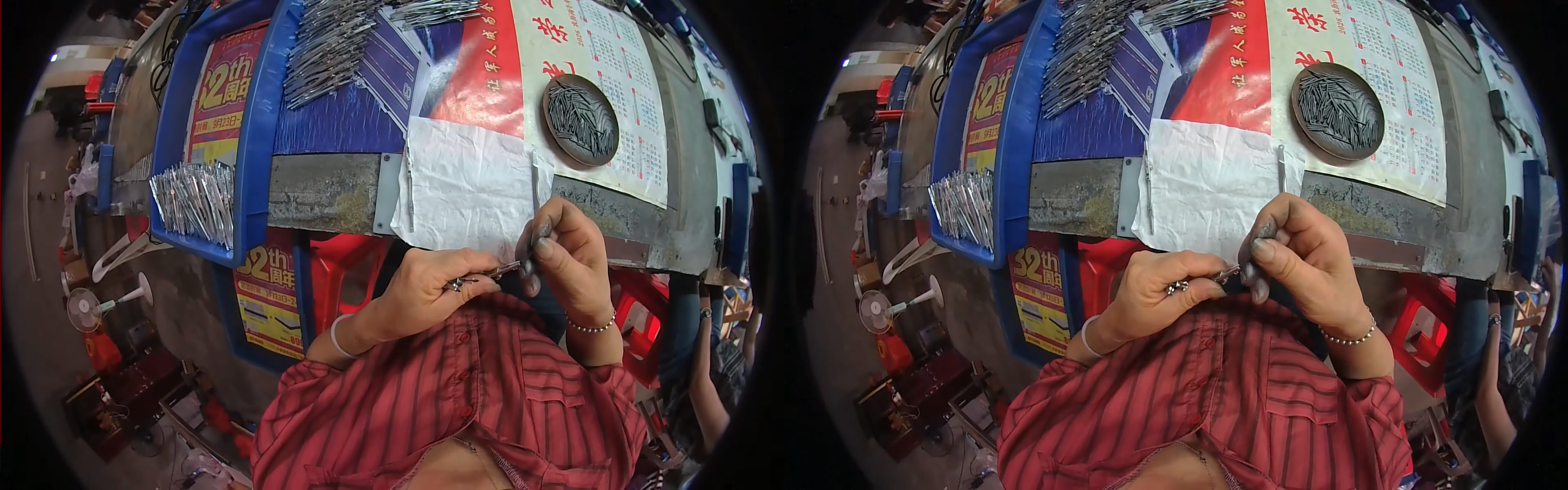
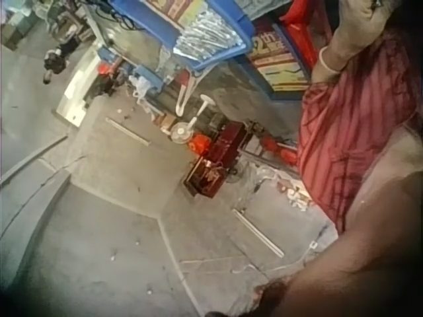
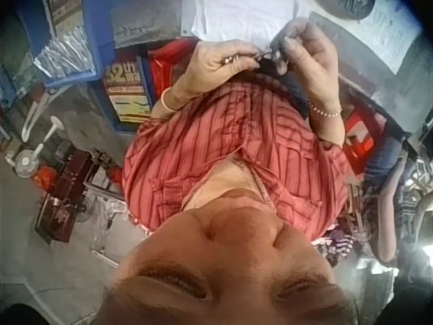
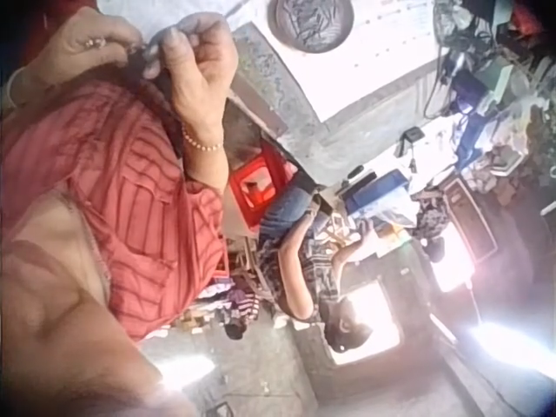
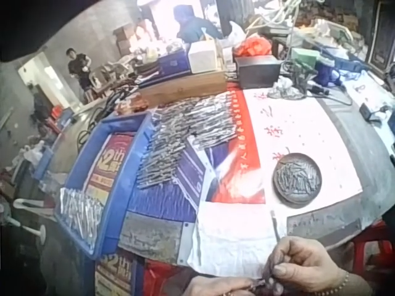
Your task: The person is manually assembling small hardware components by fitting metal rods and plastic connectors together.
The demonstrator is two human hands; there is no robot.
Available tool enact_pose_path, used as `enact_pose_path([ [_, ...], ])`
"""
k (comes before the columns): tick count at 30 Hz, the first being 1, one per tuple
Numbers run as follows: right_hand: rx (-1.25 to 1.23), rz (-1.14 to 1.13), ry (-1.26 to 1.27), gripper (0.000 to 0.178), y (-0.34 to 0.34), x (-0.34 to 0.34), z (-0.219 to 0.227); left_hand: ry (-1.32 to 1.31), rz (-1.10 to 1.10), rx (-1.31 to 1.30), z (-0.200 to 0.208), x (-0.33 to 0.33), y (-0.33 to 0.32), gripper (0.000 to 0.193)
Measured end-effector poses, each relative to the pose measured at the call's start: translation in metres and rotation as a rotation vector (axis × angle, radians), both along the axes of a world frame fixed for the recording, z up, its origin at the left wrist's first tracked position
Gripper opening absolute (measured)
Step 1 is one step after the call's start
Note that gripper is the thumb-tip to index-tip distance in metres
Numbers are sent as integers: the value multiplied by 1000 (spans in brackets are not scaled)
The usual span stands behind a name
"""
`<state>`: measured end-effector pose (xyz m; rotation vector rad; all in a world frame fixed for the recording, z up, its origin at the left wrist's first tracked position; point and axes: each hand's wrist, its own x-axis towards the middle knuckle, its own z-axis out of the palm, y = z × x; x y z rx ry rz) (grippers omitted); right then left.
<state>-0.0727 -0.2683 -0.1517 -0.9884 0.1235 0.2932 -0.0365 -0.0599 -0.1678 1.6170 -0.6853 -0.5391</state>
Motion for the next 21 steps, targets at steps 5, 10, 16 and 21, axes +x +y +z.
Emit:
enact_pose_path([
  [5,-78,17,-20,14,1,-1,3,-24,-5,1,-1,-1,1,18],
  [10,-194,11,-25,13,5,-6,5,-185,50,-7,-6,-5,-1,21],
  [16,-640,-69,-267,9,16,-24,3,-521,114,169,2,-16,3,27],
  [21,-559,-61,-225,7,19,-27,1,-566,112,205,2,-17,5,30],
])
